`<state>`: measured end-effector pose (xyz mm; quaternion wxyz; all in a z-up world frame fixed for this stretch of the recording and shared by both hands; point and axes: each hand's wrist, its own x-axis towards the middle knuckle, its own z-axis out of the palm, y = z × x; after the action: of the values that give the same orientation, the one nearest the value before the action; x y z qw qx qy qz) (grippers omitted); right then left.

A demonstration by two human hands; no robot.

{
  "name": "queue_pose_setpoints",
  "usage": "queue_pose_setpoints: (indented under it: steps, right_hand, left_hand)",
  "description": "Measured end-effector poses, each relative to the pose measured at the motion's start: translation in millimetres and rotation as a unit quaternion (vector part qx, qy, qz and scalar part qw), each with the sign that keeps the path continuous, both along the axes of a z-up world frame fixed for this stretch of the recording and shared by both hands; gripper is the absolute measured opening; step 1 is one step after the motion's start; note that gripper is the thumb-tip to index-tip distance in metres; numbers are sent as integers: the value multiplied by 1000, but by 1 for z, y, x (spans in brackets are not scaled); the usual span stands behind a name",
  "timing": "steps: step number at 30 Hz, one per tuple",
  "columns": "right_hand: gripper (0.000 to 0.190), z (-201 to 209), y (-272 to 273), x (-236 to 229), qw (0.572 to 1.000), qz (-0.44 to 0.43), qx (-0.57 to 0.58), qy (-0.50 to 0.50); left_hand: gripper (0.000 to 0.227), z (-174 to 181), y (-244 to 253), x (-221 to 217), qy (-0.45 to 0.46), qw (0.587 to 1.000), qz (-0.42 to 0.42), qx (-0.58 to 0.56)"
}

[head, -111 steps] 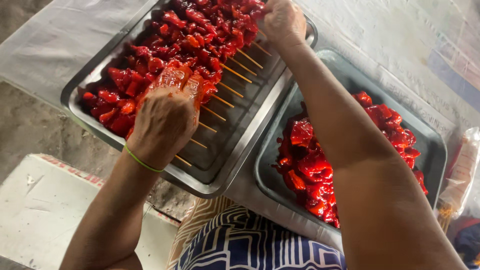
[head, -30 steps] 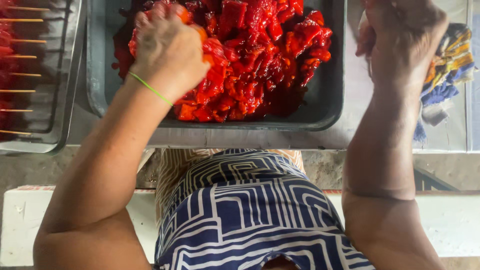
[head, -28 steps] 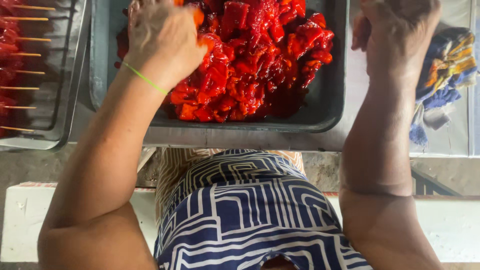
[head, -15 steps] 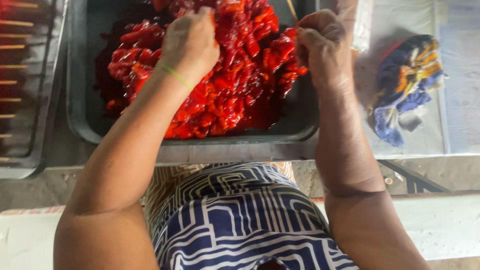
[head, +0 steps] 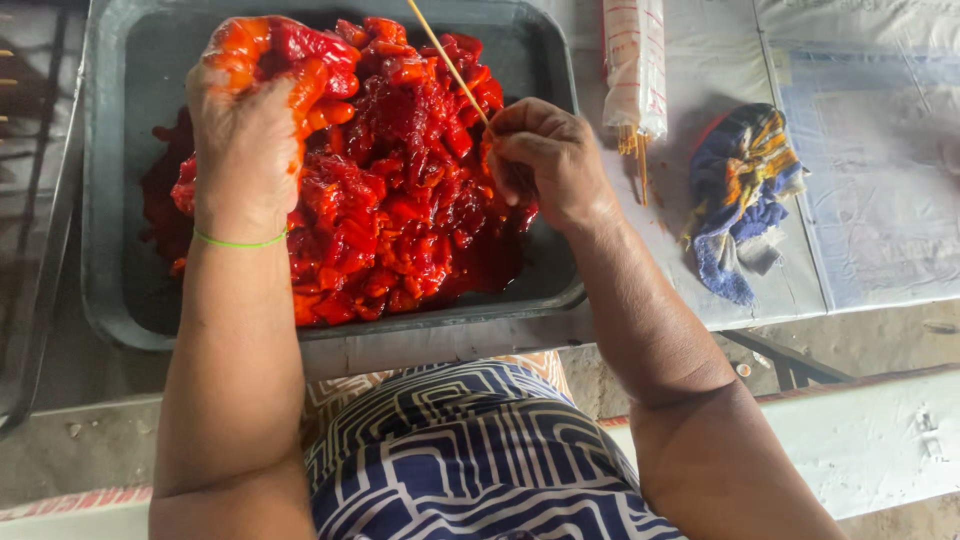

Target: The person threads pieces of marinated red meat onto wooden skewers by hand and places the finished skewers onto a metal tray.

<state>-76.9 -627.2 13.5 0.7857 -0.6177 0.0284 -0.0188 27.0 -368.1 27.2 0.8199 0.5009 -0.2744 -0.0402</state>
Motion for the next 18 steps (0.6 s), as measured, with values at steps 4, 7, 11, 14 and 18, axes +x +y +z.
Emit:
queue_pose_setpoints:
  steps: [4, 7, 11, 14, 18]
  right_hand:
    - [16, -7, 10, -7, 999, -16, -31, -7]
    - [16, -14, 19, -15, 999, -20, -36, -21]
    - [17, -20, 29, -21, 994, -9, -98, -54]
    - [17, -21, 34, -27, 983, -18, -177, -33]
    - [17, -20, 35, -30, 985, -17, -171, -21]
  left_hand:
    - [7, -2, 1, 0, 51, 996, -30, -70]
    - [18, -10, 10, 5, 93, 984, -60, -138]
    - [27, -18, 15, 16, 117, 972, -46, -200]
    - [33, -22, 14, 20, 109, 973, -59, -193]
    - [25, -33, 9, 25, 108, 980, -14, -166]
